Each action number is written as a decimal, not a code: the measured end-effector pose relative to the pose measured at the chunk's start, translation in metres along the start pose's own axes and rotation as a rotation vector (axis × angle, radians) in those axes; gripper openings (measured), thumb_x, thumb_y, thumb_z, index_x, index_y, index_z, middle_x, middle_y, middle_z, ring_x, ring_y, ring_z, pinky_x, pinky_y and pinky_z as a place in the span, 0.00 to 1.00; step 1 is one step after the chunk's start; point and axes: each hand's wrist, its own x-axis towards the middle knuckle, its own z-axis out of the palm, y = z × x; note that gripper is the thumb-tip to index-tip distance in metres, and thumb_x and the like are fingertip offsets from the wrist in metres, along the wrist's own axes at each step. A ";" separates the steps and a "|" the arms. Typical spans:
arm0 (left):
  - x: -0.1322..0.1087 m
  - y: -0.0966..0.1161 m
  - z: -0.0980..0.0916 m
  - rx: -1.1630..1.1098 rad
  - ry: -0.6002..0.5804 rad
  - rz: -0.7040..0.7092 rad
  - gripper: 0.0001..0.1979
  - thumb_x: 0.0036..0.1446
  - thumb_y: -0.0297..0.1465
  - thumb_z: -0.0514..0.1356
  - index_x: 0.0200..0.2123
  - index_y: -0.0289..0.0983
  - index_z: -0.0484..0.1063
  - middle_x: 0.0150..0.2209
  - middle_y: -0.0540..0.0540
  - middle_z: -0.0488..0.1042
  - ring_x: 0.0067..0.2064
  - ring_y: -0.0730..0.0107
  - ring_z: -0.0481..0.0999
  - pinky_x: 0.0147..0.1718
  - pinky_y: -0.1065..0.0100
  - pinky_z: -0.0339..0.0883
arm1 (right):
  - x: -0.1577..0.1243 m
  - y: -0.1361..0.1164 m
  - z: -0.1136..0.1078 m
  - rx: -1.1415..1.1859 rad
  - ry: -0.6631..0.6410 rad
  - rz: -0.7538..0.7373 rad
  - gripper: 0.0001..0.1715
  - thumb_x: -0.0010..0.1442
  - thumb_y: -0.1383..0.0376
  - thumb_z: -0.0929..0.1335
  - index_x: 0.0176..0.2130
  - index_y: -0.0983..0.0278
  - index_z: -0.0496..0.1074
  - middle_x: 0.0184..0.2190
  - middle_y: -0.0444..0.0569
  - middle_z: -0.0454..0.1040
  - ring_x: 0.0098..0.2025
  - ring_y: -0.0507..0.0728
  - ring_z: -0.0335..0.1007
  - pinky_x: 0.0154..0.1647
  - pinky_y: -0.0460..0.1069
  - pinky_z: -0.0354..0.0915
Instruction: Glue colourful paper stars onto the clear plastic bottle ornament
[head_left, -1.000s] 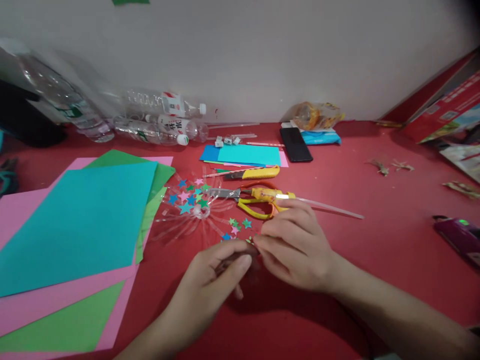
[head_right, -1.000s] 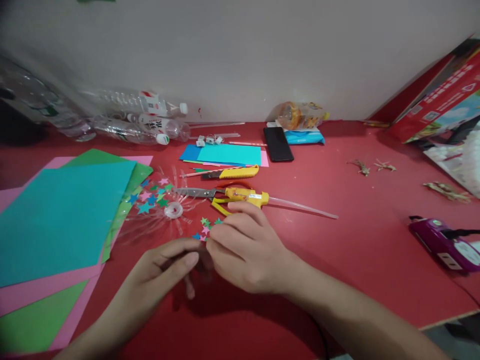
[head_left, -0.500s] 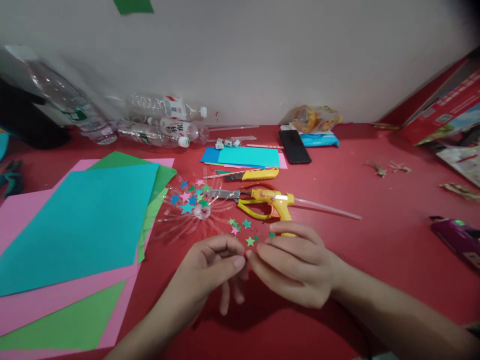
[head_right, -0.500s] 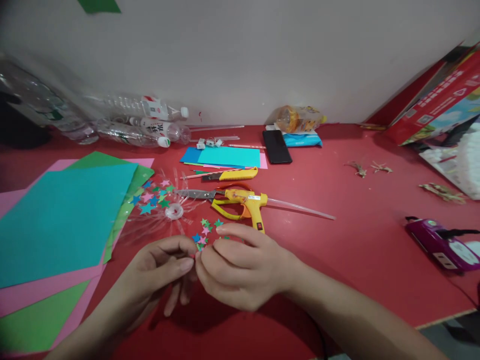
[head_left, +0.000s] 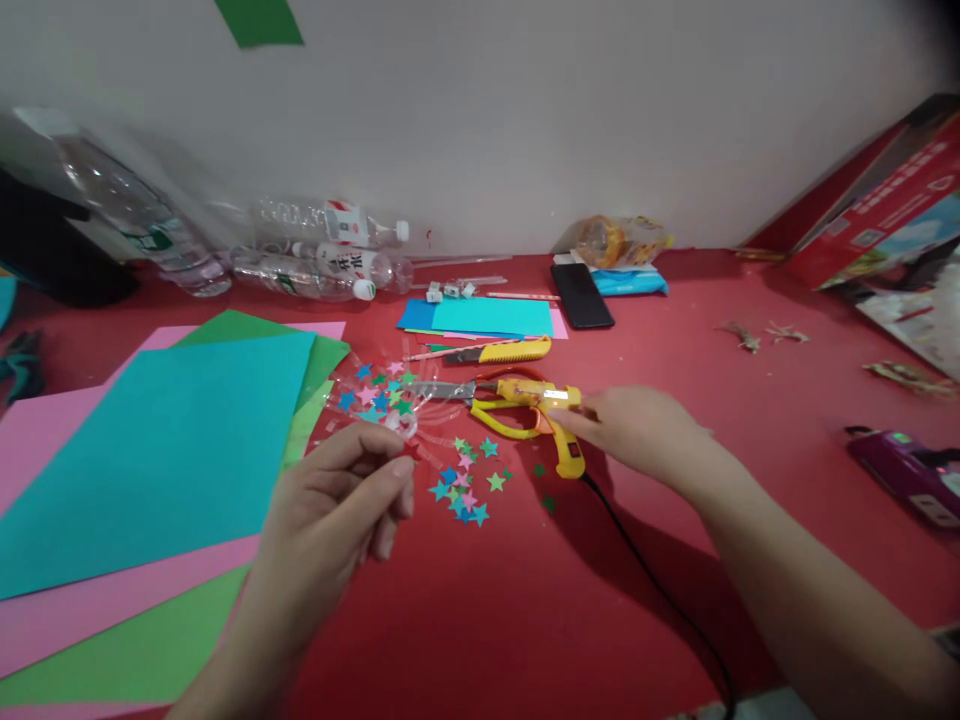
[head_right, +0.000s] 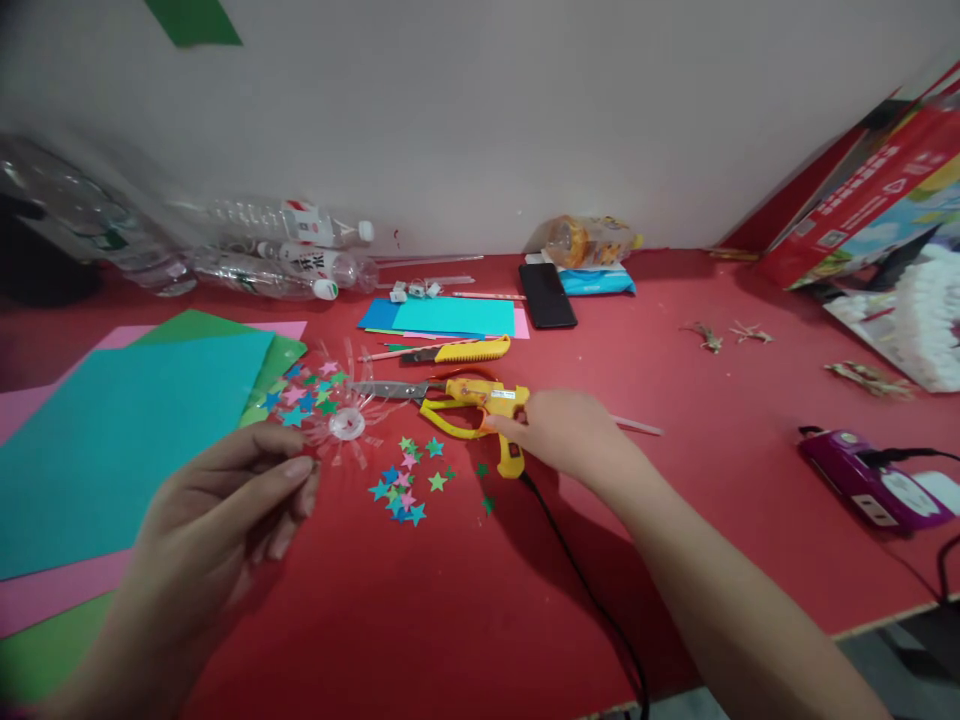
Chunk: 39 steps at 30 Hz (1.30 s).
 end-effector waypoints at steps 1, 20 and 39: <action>0.000 0.000 0.000 0.019 0.011 0.009 0.03 0.54 0.31 0.61 0.33 0.40 0.68 0.18 0.56 0.71 0.13 0.83 0.61 0.11 0.81 0.51 | 0.004 0.001 0.001 0.029 -0.052 -0.011 0.31 0.59 0.43 0.62 0.20 0.62 0.67 0.18 0.49 0.67 0.21 0.54 0.60 0.23 0.48 0.48; 0.000 -0.001 0.000 0.105 0.039 0.053 0.04 0.58 0.31 0.59 0.30 0.38 0.71 0.18 0.56 0.70 0.13 0.87 0.58 0.12 0.82 0.48 | -0.022 -0.015 0.008 1.150 -0.212 -0.241 0.08 0.54 0.64 0.67 0.36 0.64 0.73 0.27 0.45 0.74 0.20 0.48 0.60 0.24 0.45 0.60; 0.000 0.001 0.003 0.324 0.071 0.226 0.08 0.56 0.26 0.56 0.24 0.38 0.67 0.18 0.57 0.68 0.14 0.83 0.63 0.12 0.81 0.54 | -0.052 -0.029 0.018 1.080 -0.199 -0.451 0.19 0.61 0.49 0.65 0.33 0.59 0.77 0.28 0.46 0.73 0.32 0.54 0.69 0.35 0.47 0.69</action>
